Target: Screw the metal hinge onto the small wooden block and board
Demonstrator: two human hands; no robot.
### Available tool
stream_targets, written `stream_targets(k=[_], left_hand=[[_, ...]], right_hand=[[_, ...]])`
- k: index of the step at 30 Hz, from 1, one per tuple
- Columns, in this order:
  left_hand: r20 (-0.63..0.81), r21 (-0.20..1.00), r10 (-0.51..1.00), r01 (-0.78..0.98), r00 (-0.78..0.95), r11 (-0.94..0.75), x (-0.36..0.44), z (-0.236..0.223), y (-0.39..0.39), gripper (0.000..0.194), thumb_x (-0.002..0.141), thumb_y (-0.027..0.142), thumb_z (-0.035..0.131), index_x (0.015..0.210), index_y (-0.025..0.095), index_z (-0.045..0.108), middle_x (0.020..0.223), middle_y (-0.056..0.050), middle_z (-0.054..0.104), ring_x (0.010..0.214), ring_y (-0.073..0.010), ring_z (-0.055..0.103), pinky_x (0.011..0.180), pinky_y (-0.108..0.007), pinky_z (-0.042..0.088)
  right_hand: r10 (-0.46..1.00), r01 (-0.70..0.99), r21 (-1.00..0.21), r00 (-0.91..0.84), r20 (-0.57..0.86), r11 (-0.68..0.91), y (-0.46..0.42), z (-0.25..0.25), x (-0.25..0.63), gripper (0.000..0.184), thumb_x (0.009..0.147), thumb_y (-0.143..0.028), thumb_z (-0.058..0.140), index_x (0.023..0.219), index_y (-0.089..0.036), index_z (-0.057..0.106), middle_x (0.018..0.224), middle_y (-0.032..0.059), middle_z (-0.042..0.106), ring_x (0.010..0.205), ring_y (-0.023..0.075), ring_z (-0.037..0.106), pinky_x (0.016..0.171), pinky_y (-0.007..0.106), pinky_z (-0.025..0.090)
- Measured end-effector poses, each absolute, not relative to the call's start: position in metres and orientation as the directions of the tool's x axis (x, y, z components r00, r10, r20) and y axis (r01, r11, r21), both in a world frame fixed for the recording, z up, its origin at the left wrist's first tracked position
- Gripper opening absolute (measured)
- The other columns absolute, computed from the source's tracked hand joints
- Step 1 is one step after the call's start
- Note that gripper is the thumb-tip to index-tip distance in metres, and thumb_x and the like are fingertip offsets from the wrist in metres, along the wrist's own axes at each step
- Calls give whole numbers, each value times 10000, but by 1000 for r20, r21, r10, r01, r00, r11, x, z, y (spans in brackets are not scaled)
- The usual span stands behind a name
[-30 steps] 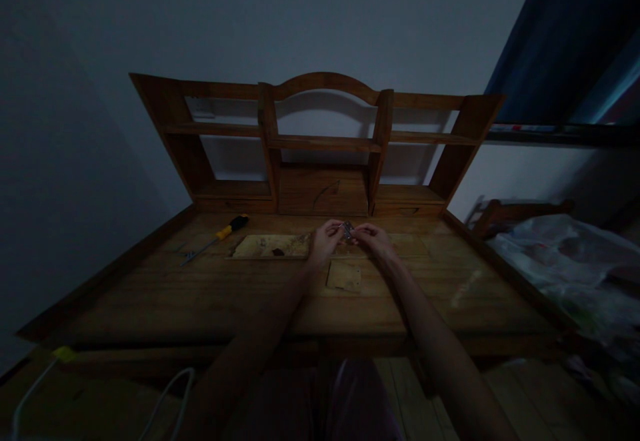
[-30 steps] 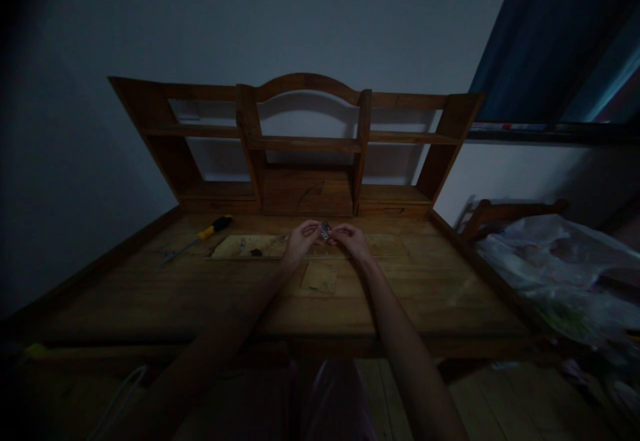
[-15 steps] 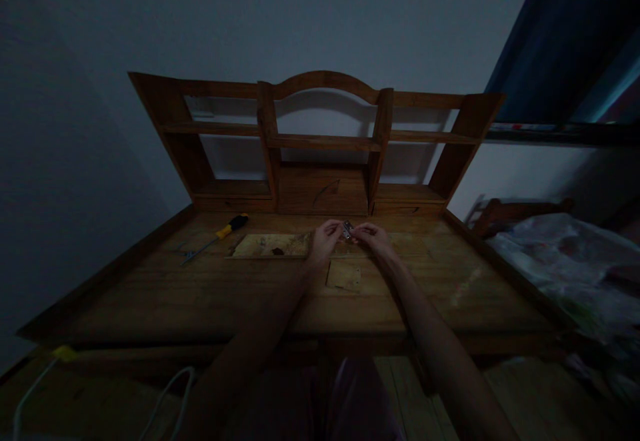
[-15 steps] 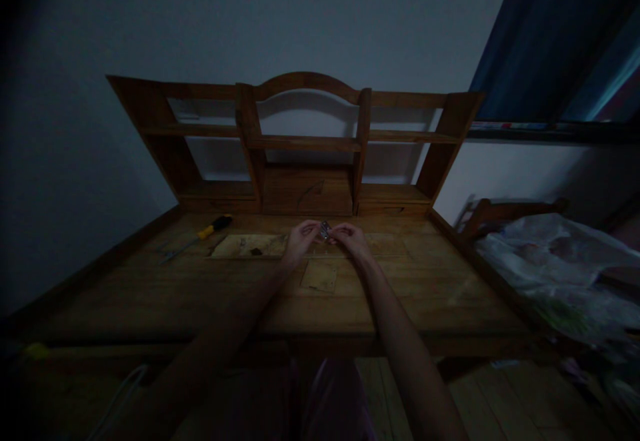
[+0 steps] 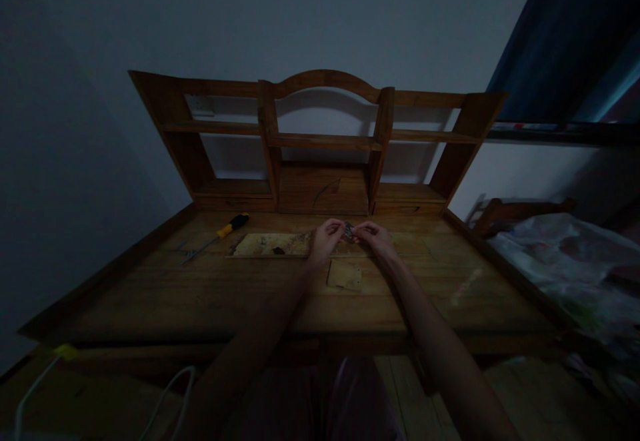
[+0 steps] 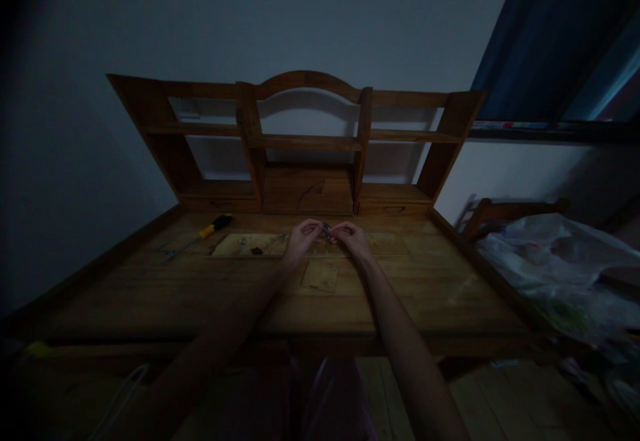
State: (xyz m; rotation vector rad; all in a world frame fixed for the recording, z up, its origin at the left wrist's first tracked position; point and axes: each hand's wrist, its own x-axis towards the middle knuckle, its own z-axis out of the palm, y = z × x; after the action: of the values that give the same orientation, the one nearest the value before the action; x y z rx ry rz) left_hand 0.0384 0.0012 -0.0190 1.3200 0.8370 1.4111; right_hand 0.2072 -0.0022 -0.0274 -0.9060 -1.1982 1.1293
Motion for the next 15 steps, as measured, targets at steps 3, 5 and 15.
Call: stream_targets(k=[3, 5, 15], left_hand=[[277, 945, 957, -209, 92, -253, 38, -19, 2, 277, 746, 361, 779, 861, 146, 647, 886, -70, 711, 784, -170, 684, 585, -233, 559], [262, 948, 959, -216, 109, -234, 38, -19, 2, 278, 739, 354, 788, 855, 147, 645, 862, -63, 712, 770, -164, 685, 593, -235, 564], [179, 967, 969, -211, 171, -142, 40, -18, 1, 377, 660, 435, 845, 808, 133, 676, 792, -64, 743, 611, -134, 664, 568, -246, 565]], right_hand=[[971, -167, -957, 21, 238, 238, -3, -26, 207, 302, 597, -412, 872, 747, -203, 714, 666, 15, 706, 576, 144, 623, 611, 282, 509], [968, -166, -953, 43, 249, 253, -3, -24, 207, 299, 593, -405, 875, 742, -199, 718, 655, 11, 698, 568, 135, 608, 595, 271, 492], [965, -132, -961, 134, 227, 245, -9, -14, 207, 334, 569, -442, 881, 735, -194, 732, 643, 14, 691, 544, 129, 577, 528, 253, 422]])
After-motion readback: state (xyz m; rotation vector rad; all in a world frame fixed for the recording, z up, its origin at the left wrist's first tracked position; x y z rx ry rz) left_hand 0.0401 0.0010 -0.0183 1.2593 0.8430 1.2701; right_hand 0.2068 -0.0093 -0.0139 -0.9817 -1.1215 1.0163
